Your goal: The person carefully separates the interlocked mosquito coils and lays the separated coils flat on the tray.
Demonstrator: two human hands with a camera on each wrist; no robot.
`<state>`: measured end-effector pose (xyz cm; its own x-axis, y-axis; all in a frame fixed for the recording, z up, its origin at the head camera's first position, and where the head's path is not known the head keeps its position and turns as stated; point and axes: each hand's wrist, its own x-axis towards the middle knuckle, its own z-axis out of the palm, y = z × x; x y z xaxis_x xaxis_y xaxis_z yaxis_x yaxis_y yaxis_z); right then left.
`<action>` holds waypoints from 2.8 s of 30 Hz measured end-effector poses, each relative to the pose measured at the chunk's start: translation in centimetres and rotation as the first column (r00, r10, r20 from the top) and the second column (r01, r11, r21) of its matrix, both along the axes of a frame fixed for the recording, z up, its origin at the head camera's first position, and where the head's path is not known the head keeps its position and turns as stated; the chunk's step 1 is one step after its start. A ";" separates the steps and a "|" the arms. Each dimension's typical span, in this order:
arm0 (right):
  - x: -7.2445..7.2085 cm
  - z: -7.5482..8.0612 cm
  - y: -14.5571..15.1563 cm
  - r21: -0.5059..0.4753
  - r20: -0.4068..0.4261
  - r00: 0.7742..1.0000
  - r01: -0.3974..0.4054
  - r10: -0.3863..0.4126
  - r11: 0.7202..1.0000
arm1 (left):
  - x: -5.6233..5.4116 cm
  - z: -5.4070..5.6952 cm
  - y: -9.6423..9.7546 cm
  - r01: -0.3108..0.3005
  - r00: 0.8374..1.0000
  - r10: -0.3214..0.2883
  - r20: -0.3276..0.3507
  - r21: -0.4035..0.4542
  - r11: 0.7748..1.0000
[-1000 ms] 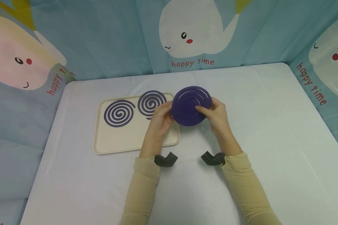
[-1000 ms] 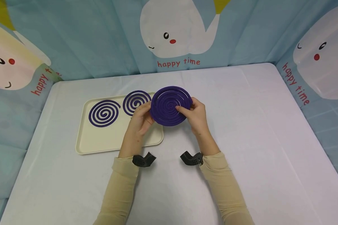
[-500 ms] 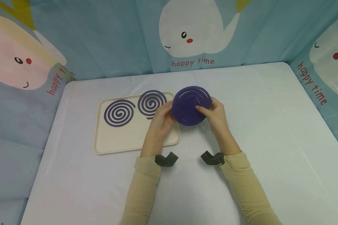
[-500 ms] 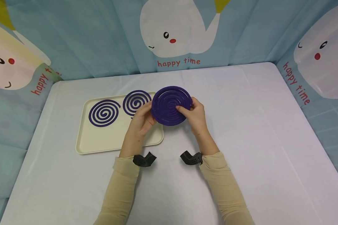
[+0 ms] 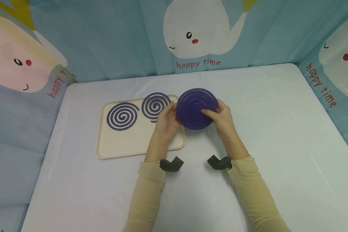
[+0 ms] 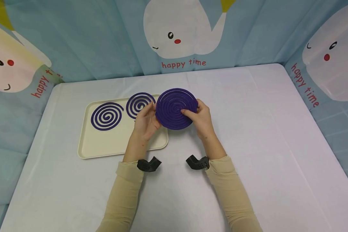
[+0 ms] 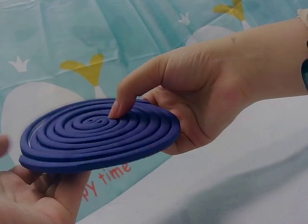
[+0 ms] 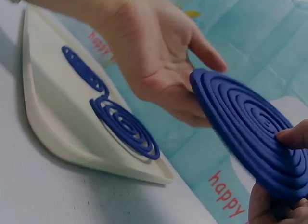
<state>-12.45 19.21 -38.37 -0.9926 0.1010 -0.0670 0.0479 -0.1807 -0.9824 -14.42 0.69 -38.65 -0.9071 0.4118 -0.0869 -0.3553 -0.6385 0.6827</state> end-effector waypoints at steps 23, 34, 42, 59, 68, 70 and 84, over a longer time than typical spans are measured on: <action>0.0 0.2 0.6 -0.281 0.050 0.976 -0.188 0.210 0.941 | 0.4 0.1 1.1 -0.042 0.998 0.025 -0.054 -0.332 0.942; 0.1 0.3 0.7 -0.323 0.061 0.970 -0.206 0.237 0.924 | 0.3 0.0 1.4 -0.068 0.997 0.056 -0.046 -0.348 0.935; 0.0 0.3 0.8 -0.332 0.081 0.966 -0.207 0.246 0.920 | 0.4 0.0 1.7 -0.061 0.998 0.049 -0.043 -0.341 0.938; 0.2 0.3 1.0 -0.379 0.098 0.941 -0.265 0.323 0.887 | 0.3 0.4 1.2 -0.007 0.997 -0.019 -0.070 -0.352 0.936; 0.2 0.3 1.2 -0.361 0.096 0.925 -0.311 0.367 0.879 | 0.3 0.3 1.2 -0.005 0.998 -0.016 -0.062 -0.320 0.947; 0.3 0.2 1.3 -0.360 0.083 0.923 -0.323 0.375 0.875 | 0.3 0.4 1.2 -0.003 0.998 -0.016 -0.061 -0.313 0.950; -0.1 0.1 1.3 -0.486 0.013 0.910 -0.356 0.414 0.798 | 0.0 1.0 0.8 0.062 0.996 -0.078 -0.041 -0.305 0.950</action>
<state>-12.52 20.49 -38.26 -0.9252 -0.3596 -0.1209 0.3160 -0.5539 -0.7703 -14.43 1.53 -37.67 -0.8834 0.4364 -0.1708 -0.3506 -0.3736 0.8588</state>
